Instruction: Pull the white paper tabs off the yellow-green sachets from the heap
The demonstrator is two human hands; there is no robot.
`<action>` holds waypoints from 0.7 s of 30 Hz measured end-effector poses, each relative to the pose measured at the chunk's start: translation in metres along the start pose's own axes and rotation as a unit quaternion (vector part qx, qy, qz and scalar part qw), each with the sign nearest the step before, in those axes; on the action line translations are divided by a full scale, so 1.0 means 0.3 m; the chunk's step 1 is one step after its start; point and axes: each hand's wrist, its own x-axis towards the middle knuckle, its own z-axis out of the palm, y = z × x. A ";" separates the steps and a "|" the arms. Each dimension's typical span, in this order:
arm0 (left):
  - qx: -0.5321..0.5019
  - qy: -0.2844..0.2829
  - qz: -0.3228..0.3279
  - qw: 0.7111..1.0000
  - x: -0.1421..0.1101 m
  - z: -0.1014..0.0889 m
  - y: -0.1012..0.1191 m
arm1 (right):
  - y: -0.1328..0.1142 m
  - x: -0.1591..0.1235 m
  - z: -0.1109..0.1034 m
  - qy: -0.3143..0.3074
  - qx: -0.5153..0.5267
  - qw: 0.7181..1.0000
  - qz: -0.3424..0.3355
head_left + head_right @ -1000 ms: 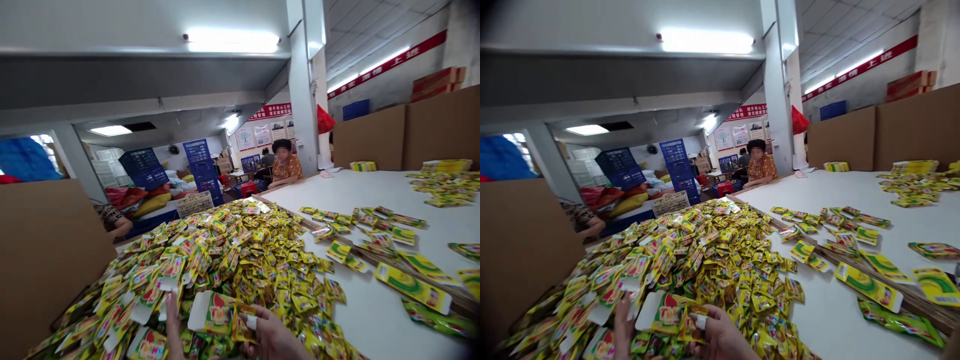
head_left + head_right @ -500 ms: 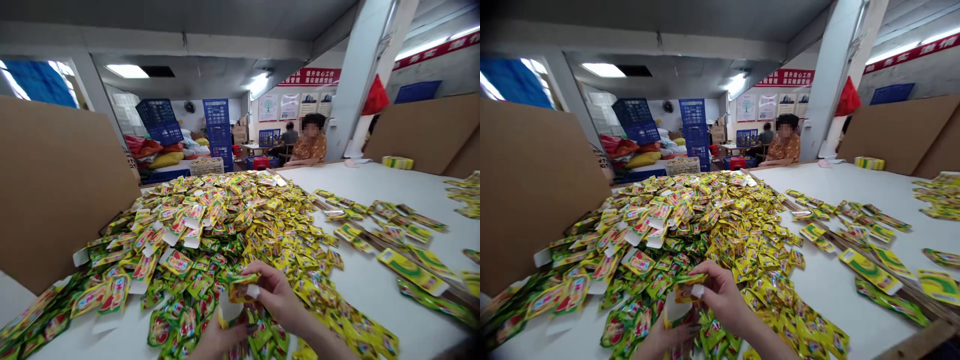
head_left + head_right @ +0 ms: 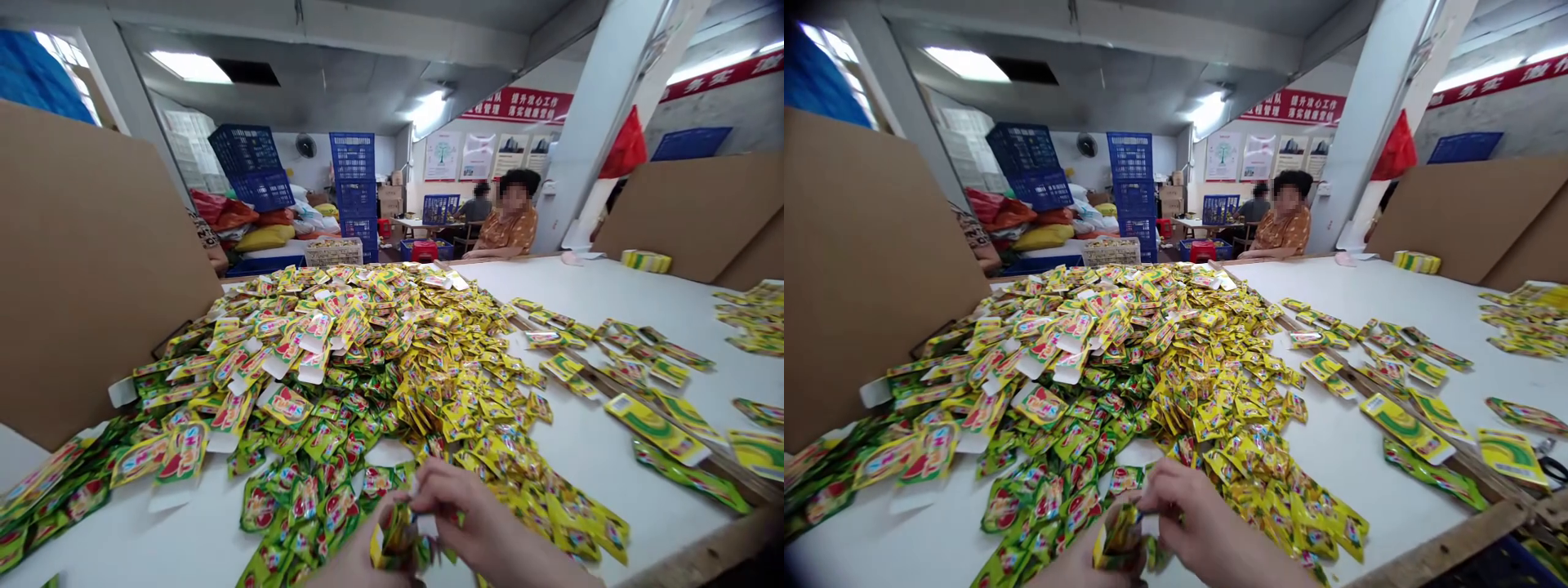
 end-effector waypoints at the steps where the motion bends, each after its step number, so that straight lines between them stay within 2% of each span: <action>1: -0.001 -0.022 -0.001 1.000 0.000 -0.002 -0.005 | 0.016 -0.013 0.014 0.022 0.006 1.000 -0.021; 2: 0.003 -0.041 0.005 0.999 0.000 -0.002 -0.010 | 0.030 -0.027 0.030 0.023 0.012 0.999 -0.043; 4: 0.032 -0.067 0.026 0.997 0.000 0.004 -0.013 | 0.052 -0.055 0.063 -0.027 0.040 0.997 -0.063; 6: 0.083 -0.079 0.037 0.993 -0.004 0.018 -0.003 | 0.066 -0.085 0.086 -0.096 0.076 0.991 -0.052; 8: 0.126 -0.081 0.024 0.988 -0.009 0.040 0.020 | 0.077 -0.117 0.079 -0.120 0.089 0.988 -0.032; 10: 0.159 -0.069 0.016 0.985 -0.013 0.060 0.054 | 0.092 -0.154 0.018 -0.064 0.054 0.996 -0.024; 12: 0.232 0.008 0.036 0.972 -0.007 0.063 0.088 | 0.114 -0.190 -0.105 0.070 -0.044 0.997 -0.007; 13: 0.299 0.072 0.055 0.950 0.003 0.056 0.100 | 0.128 -0.206 -0.179 0.153 -0.116 0.981 0.012; 14: 0.384 0.141 0.071 0.910 0.017 0.044 0.105 | 0.143 -0.219 -0.253 0.233 -0.207 0.950 0.035; 15: 0.474 0.207 0.078 0.852 0.035 0.028 0.102 | 0.158 -0.228 -0.317 0.304 -0.312 0.898 0.065; 16: 0.558 0.256 0.074 0.786 0.056 0.011 0.093 | 0.172 -0.232 -0.362 0.343 -0.406 0.840 0.108; 17: 0.626 0.282 0.062 0.724 0.076 -0.005 0.079 | 0.187 -0.230 -0.383 0.353 -0.474 0.796 0.131; 18: 0.675 0.290 0.042 0.677 0.094 -0.019 0.061 | 0.200 -0.222 -0.376 0.332 -0.517 0.777 0.140; 19: 0.707 0.285 0.021 0.647 0.108 -0.029 0.044 | 0.214 -0.210 -0.345 0.286 -0.533 0.784 0.139; 20: 0.725 0.273 0.005 0.632 0.116 -0.035 0.031 | 0.228 -0.195 -0.293 0.227 -0.529 0.809 0.121; 21: 0.731 0.261 -0.007 0.631 0.118 -0.038 0.022 | 0.242 -0.180 -0.232 0.161 -0.512 0.836 0.113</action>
